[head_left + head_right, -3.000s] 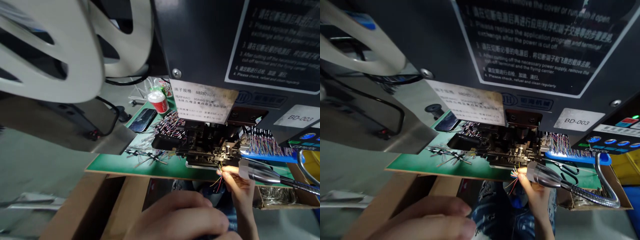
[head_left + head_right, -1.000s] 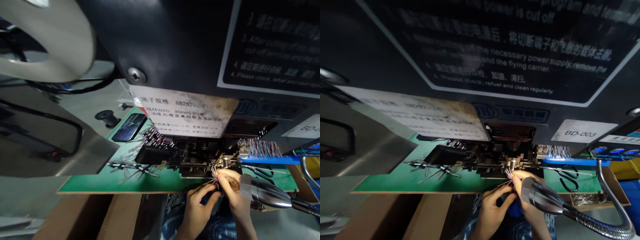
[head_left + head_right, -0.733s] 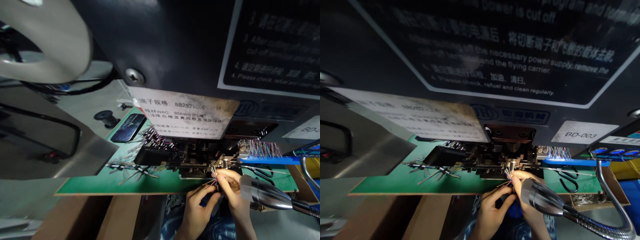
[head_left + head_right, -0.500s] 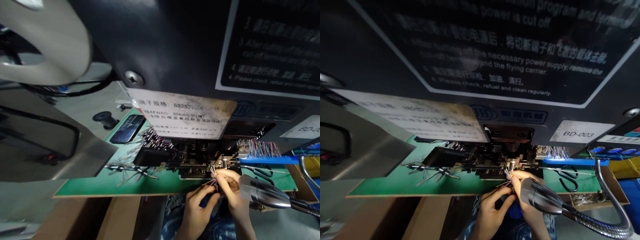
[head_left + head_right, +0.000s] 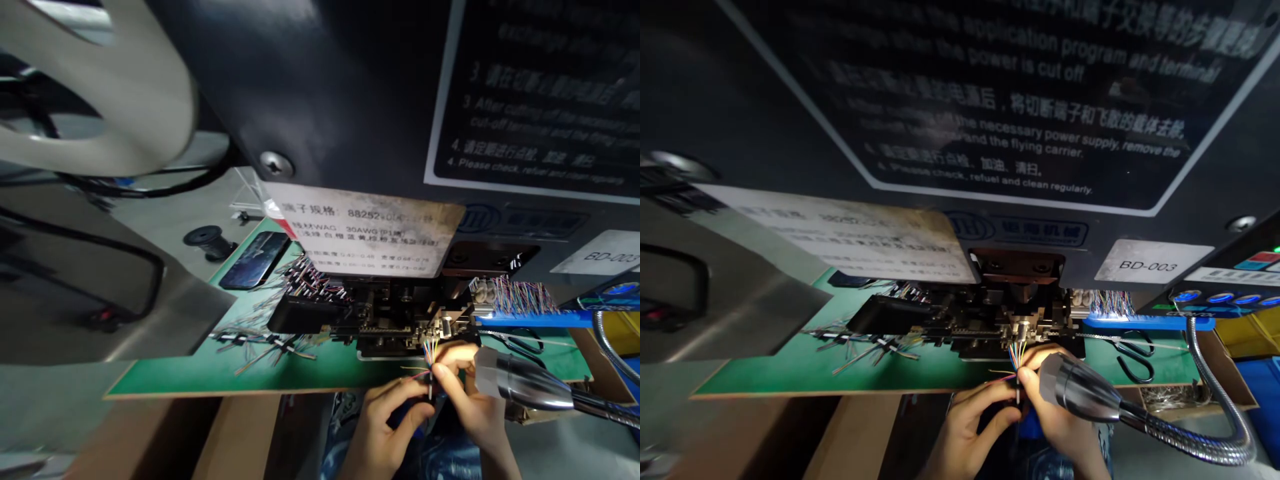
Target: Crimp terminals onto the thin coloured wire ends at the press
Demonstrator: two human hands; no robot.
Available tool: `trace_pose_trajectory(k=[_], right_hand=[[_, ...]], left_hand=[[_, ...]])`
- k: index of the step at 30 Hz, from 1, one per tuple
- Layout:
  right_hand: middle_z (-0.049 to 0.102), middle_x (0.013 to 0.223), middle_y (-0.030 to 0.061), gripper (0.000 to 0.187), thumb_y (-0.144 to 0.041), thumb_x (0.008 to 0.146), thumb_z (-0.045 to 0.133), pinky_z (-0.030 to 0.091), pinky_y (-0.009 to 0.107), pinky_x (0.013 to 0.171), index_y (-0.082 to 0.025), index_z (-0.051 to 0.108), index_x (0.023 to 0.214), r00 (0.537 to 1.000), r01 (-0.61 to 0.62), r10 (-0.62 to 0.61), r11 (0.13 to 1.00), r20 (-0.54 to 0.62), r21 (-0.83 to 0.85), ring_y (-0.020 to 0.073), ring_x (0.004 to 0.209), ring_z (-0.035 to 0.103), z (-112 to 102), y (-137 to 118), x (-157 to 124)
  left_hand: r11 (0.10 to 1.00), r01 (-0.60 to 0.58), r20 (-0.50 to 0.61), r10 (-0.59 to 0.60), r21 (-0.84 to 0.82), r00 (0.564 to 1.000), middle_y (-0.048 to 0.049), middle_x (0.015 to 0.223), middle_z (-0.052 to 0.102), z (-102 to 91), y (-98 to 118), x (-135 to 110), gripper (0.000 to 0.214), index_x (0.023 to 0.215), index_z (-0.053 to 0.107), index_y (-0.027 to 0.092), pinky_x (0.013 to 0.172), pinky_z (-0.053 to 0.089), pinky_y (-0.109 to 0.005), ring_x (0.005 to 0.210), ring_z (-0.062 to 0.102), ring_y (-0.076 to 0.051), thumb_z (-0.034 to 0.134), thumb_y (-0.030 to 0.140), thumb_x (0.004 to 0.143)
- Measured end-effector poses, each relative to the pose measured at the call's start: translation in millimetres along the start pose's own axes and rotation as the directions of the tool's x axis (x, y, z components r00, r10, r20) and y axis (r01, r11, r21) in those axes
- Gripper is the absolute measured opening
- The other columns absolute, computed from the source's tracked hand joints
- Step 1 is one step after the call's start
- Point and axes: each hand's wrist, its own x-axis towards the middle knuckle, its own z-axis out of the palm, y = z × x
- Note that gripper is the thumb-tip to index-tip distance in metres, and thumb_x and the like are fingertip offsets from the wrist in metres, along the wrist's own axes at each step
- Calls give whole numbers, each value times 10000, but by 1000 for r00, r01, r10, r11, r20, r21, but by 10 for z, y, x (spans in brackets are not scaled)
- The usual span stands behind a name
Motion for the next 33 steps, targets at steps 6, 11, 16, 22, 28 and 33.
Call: trace_pose_trajectory(k=[6,11,16,22,28,33], right_hand=[[827,929,64,112,-322,986,738,633,336,781,-228,797,978,981,-178,180,984,-71,29,238,845,796,46,98,-16],[843,992,91,148,-317,987,736,652,354,832,-230,838,1051,978,-194,198,978,-57,71,255,894,807,30,79,10],[856,995,80,183,-350,967,769,663,334,820,-246,849,1093,974,-205,214,972,-78,117,248,891,815,43,61,14],[858,965,92,196,-367,944,789,667,349,811,-235,855,1073,968,-208,224,969,-115,132,255,841,811,65,49,38],[849,907,98,178,-367,949,769,655,362,770,-208,843,979,975,-193,201,978,-98,83,276,829,811,56,19,50],[796,730,63,266,-465,911,797,627,363,614,-207,789,848,954,-202,223,972,-200,122,258,666,750,155,31,32]], left_hand=[[1000,-2,-58,3,16,998,-51,860,865,160,-120,-3,138,979,841,213,795,693,-262,759,842,-223,704,199,967],[999,-51,-73,52,20,996,-39,856,861,190,-133,5,154,969,829,219,798,692,-253,755,840,-210,680,189,989],[997,-61,-86,64,41,994,-35,847,857,180,-90,10,138,1001,828,217,768,693,-236,724,833,-197,693,192,993],[992,-106,-133,114,62,985,-37,858,858,222,-132,14,141,1008,818,207,768,695,-236,729,836,-195,679,181,1004],[970,-189,-161,213,154,964,-59,881,856,266,-173,27,197,1028,802,186,791,692,-240,774,841,-206,628,97,999],[956,-192,-218,241,222,946,-70,874,852,345,-225,-2,246,1024,781,182,760,698,-249,746,839,-213,581,50,966]])
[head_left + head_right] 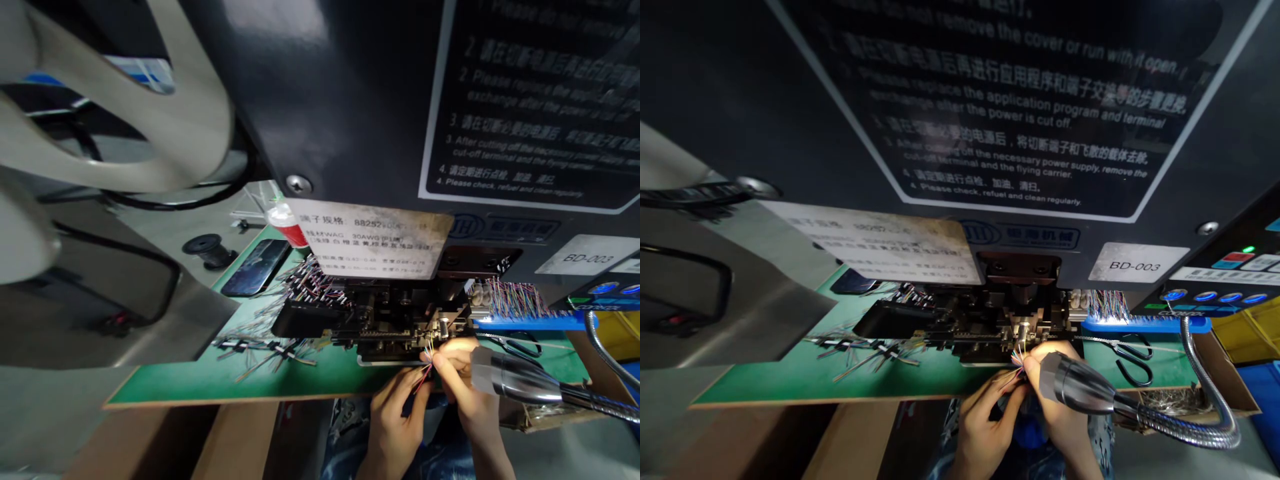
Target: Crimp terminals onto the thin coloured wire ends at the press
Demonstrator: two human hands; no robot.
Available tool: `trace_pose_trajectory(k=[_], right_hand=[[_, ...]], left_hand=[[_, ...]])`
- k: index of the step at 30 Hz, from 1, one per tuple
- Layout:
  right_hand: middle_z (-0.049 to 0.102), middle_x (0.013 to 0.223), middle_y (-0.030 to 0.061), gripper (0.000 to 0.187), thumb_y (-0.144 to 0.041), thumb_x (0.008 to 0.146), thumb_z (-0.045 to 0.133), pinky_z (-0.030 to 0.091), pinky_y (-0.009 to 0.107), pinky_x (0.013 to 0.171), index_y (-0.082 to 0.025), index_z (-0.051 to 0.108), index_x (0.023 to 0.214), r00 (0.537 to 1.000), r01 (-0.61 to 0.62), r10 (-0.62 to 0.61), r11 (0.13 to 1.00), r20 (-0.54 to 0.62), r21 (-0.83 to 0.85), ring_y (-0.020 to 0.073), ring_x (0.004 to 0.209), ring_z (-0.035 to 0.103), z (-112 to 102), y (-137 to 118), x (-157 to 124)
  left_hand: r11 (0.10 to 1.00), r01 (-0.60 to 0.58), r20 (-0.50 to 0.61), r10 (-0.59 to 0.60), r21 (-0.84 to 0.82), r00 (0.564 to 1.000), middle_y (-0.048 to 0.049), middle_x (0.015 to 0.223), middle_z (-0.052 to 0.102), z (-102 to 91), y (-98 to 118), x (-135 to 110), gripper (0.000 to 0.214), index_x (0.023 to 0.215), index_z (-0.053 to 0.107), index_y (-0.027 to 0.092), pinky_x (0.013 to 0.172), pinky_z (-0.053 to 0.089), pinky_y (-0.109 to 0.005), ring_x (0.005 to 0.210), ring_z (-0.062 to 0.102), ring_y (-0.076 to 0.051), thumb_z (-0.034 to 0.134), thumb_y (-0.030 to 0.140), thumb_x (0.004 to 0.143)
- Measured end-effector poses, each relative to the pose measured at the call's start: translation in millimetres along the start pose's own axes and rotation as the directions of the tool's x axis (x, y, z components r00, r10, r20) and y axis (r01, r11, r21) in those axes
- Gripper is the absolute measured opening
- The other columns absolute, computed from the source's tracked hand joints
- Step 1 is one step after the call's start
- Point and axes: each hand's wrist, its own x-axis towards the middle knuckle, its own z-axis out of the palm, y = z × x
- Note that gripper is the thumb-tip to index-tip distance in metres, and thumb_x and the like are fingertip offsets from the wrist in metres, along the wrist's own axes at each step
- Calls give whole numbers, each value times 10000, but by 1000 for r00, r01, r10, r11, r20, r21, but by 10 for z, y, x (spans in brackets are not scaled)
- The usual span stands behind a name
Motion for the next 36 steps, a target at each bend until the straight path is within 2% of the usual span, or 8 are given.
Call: trace_pose_trajectory(k=[7,14,20,26,29,32,34,36], right_hand=[[829,806,92,299,-481,937,752,636,377,591,-201,838,996,999,-33,33,999,-19,-10,246,614,724,20,30,-14],[835,804,93,301,-484,935,753,660,384,644,-204,859,958,998,-60,60,998,31,-10,289,739,785,21,-1,-3],[847,842,102,306,-501,930,755,664,393,633,-213,858,937,999,-41,41,999,5,2,299,744,790,48,23,0],[850,915,85,250,-432,981,704,660,393,769,-237,861,976,999,15,-11,997,53,-74,286,833,799,4,71,-21],[825,918,60,176,-347,986,701,614,368,816,-268,858,976,987,146,-136,980,81,-138,255,857,773,-42,-5,-22],[771,860,36,140,-296,961,732,567,339,782,-272,830,864,964,256,-237,952,122,-168,225,820,721,-86,-91,-7],[771,879,34,182,-296,972,724,572,329,790,-259,796,809,961,242,-219,962,171,-128,217,829,726,-101,-103,-2],[784,882,25,164,-317,982,725,593,319,778,-253,780,840,972,155,-141,986,189,-63,210,814,746,-97,-71,-11]], left_hand=[[999,-34,-50,35,29,998,-64,856,849,72,-15,4,271,1017,772,187,738,691,-227,723,838,-208,572,23,935],[1000,-30,-36,30,-5,999,-60,877,847,39,-19,5,251,1043,759,188,756,688,-220,734,836,-199,583,33,949],[1000,-26,-28,26,15,999,-67,866,848,28,-28,-11,230,1042,777,188,748,697,-240,717,836,-209,589,72,978],[999,-14,-18,13,-44,1000,-61,912,860,-8,-11,6,242,1061,796,194,774,692,-235,758,840,-205,612,65,972],[990,68,88,-58,-123,994,-62,920,867,-144,-8,48,201,1023,823,209,764,695,-249,774,841,-216,655,110,976],[968,201,257,-159,-148,953,-61,892,863,-329,-56,51,122,971,852,234,720,693,-253,751,832,-222,735,203,958],[953,272,334,-215,-134,918,-58,894,860,-422,-104,23,85,973,864,251,712,688,-248,743,824,-218,793,248,925],[936,328,373,-259,-132,891,-54,904,858,-457,-140,-5,96,989,868,261,715,685,-239,748,819,-213,821,261,905]])
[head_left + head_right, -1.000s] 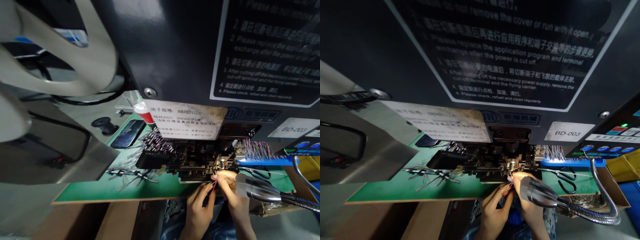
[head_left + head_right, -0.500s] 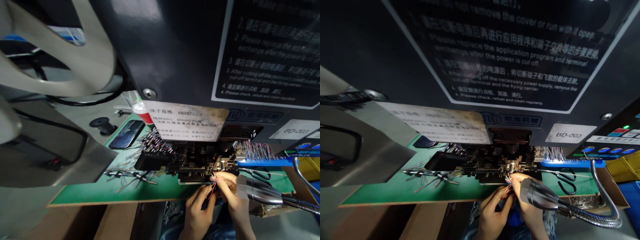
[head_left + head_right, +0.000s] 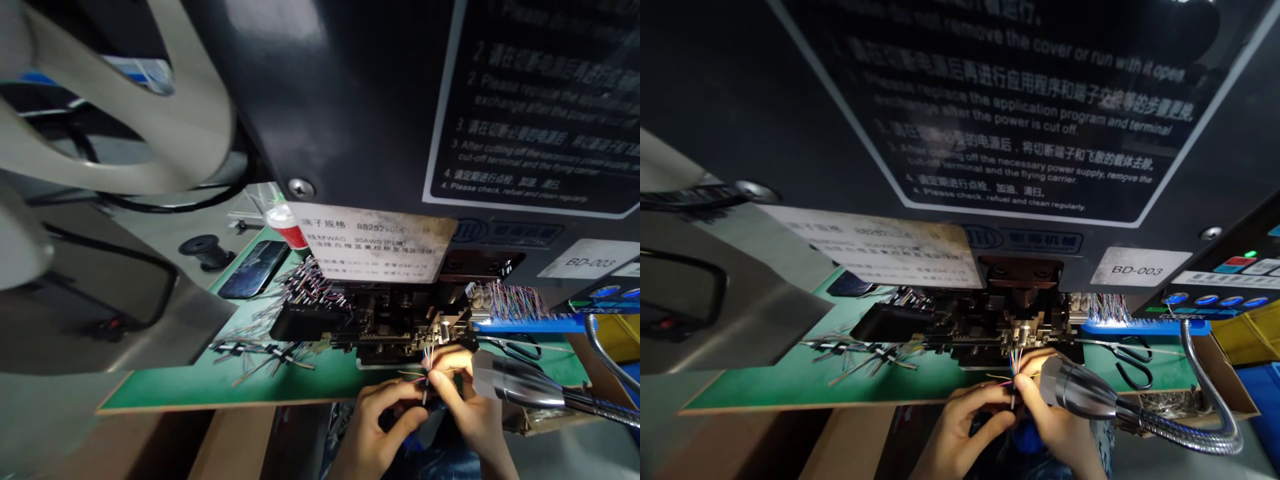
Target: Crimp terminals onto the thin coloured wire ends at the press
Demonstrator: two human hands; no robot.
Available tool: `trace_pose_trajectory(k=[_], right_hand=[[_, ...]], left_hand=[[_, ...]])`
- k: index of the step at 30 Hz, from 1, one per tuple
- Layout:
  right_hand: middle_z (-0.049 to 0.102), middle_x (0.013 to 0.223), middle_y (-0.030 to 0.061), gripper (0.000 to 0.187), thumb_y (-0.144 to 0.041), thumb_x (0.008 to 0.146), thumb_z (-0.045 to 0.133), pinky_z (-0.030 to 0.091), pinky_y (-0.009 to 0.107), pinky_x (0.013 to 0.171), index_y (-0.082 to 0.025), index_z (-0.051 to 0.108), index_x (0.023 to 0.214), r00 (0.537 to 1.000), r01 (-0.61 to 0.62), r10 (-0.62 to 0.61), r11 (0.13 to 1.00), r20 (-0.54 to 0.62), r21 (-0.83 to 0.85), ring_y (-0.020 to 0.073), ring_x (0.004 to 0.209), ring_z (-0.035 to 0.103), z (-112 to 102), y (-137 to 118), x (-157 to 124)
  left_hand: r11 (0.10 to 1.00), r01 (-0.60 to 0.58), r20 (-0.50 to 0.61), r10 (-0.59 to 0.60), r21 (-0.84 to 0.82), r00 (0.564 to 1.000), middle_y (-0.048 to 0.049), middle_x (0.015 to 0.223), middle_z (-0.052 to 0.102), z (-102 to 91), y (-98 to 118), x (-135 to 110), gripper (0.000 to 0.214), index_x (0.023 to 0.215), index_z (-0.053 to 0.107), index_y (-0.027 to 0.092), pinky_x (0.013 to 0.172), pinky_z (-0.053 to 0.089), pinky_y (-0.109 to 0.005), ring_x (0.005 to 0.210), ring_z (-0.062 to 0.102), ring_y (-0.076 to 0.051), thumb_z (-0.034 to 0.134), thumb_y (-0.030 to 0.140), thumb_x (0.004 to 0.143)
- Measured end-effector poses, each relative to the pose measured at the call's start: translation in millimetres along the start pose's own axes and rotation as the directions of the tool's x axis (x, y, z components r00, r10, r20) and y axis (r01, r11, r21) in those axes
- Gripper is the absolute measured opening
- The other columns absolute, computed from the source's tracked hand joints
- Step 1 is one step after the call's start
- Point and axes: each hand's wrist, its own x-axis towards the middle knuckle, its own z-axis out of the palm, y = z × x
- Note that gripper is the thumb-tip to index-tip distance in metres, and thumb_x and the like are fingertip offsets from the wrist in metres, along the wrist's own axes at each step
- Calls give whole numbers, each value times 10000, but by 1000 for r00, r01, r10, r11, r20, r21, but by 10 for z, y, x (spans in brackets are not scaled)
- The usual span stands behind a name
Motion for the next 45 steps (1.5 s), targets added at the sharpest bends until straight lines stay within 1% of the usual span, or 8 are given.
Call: trace_pose_trajectory(k=[5,10,17,29,34,38,42,45], right_hand=[[820,893,55,177,-425,970,746,635,369,710,-259,810,966,983,-146,155,984,-93,97,250,767,763,87,106,-49],[835,932,95,243,-457,980,719,641,402,685,-241,830,979,978,-143,156,985,-137,100,280,791,768,129,113,-33],[833,922,97,233,-440,975,720,636,391,666,-234,829,964,974,-152,166,984,-152,97,292,834,770,123,91,-16],[837,924,101,226,-428,972,722,640,389,641,-234,837,991,974,-174,187,979,-130,109,283,770,771,125,62,4],[836,965,91,220,-427,982,706,635,424,821,-256,843,998,966,-220,236,964,-102,147,295,892,772,139,42,-12],[821,937,70,214,-414,996,692,608,393,834,-264,845,996,971,-205,216,973,-106,104,266,866,759,121,21,-37],[756,916,35,115,-304,969,725,564,336,810,-270,826,927,997,-21,21,1000,-75,-1,212,821,704,43,-40,-26],[759,964,41,131,-263,965,725,563,306,788,-252,781,848,1000,12,-12,999,-10,43,202,843,706,2,-81,-8]], left_hand=[[997,-28,-76,23,-69,997,-42,868,862,115,43,83,103,982,871,253,661,672,-194,692,815,-186,779,263,938],[986,-154,-236,134,-69,963,-48,816,860,259,123,204,132,936,852,210,626,663,-164,646,819,-174,735,253,979],[974,-226,-285,222,19,933,-31,859,864,314,82,191,123,966,827,204,753,671,-173,746,843,-177,718,148,968],[982,-186,-250,181,1,951,-14,844,850,317,69,143,142,1000,821,211,742,666,-171,695,814,-155,711,132,958],[983,-181,-234,178,12,956,-15,855,851,306,73,140,150,1006,826,217,769,662,-175,714,814,-158,712,133,954],[987,-163,-209,161,6,965,-25,879,855,239,86,114,148,982,839,227,759,656,-179,756,821,-174,713,154,957],[999,-43,-71,42,-11,997,-11,880,860,65,65,56,106,959,864,275,801,647,-209,800,821,-194,783,217,923],[997,63,83,-59,-48,995,-16,878,857,-45,29,21,58,929,873,287,794,635,-222,814,810,-204,819,283,910]])
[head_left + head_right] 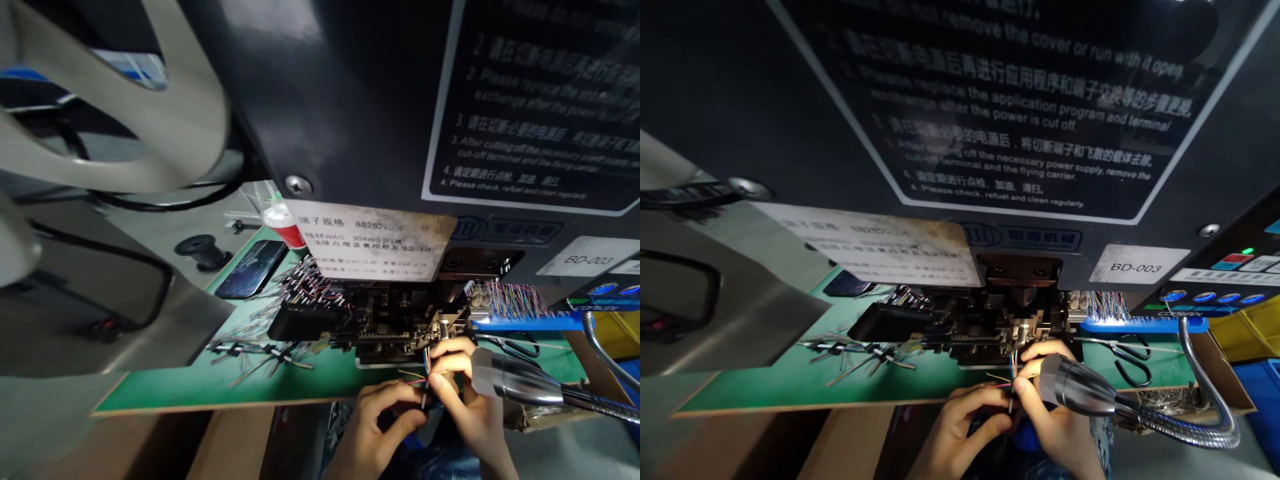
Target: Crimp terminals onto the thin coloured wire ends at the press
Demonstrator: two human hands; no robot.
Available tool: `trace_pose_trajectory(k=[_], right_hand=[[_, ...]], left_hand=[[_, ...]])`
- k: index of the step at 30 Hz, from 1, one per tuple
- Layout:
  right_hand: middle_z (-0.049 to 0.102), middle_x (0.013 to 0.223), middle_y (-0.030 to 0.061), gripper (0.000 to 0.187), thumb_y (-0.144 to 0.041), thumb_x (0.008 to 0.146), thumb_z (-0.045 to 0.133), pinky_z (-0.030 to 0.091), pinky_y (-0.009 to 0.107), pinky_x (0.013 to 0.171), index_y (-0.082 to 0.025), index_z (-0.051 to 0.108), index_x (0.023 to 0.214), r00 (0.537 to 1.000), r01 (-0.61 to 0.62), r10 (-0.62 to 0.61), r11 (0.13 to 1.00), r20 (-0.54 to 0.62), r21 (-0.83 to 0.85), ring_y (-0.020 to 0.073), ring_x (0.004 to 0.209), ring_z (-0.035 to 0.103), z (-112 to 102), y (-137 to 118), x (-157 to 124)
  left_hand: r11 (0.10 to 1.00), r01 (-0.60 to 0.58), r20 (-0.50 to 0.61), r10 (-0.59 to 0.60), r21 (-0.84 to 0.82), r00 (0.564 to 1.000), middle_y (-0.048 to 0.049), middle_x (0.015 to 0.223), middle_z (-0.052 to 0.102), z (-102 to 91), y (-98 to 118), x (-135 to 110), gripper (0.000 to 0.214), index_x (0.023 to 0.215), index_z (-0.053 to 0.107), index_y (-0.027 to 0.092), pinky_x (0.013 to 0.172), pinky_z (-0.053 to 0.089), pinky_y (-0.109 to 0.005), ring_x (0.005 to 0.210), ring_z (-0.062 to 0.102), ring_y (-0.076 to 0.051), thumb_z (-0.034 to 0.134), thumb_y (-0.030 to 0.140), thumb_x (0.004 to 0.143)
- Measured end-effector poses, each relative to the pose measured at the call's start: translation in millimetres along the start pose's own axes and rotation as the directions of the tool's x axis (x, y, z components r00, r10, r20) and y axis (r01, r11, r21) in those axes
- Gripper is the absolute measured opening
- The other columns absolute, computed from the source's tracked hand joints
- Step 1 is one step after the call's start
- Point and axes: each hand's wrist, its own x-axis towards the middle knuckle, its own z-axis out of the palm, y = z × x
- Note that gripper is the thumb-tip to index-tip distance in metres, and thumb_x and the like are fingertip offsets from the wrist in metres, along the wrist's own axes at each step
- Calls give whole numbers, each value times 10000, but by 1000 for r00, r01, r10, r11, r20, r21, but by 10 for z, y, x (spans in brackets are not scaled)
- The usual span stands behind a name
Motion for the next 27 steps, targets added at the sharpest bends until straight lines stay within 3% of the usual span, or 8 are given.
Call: trace_pose_trajectory(k=[2,5,13,19,27], right_hand=[[781,946,34,130,-269,968,734,585,293,785,-250,764,843,999,-45,44,997,11,56,204,855,735,-3,-7,1],[785,856,9,77,-312,951,777,617,294,749,-258,782,895,994,-95,98,994,-43,62,205,788,758,15,22,-17],[831,938,74,232,-464,961,739,644,389,763,-264,850,996,959,-245,253,967,-126,74,269,831,761,98,101,-42],[839,913,83,261,-479,956,727,651,404,776,-262,870,979,954,-256,258,966,-153,36,270,786,765,136,53,-12],[840,953,84,271,-480,953,731,644,396,833,-251,864,1014,947,-286,294,955,-127,75,272,839,776,130,23,20]], left_hand=[[999,43,26,-42,-32,999,-26,871,853,-14,-29,-11,67,918,875,276,791,628,-227,823,804,-210,820,313,911],[997,54,-22,-55,-62,998,-34,859,854,57,-69,2,87,934,878,264,769,625,-218,794,803,-204,816,319,908],[992,-103,-241,84,-67,967,-41,823,861,295,25,154,119,931,860,229,669,663,-208,681,813,-194,742,234,930],[984,-177,-276,166,-14,947,-20,732,821,295,102,188,137,899,838,224,676,667,-205,635,795,-179,716,221,961],[980,-195,-285,194,24,939,-4,767,834,283,99,165,120,918,825,222,705,654,-171,645,792,-156,718,179,951]])
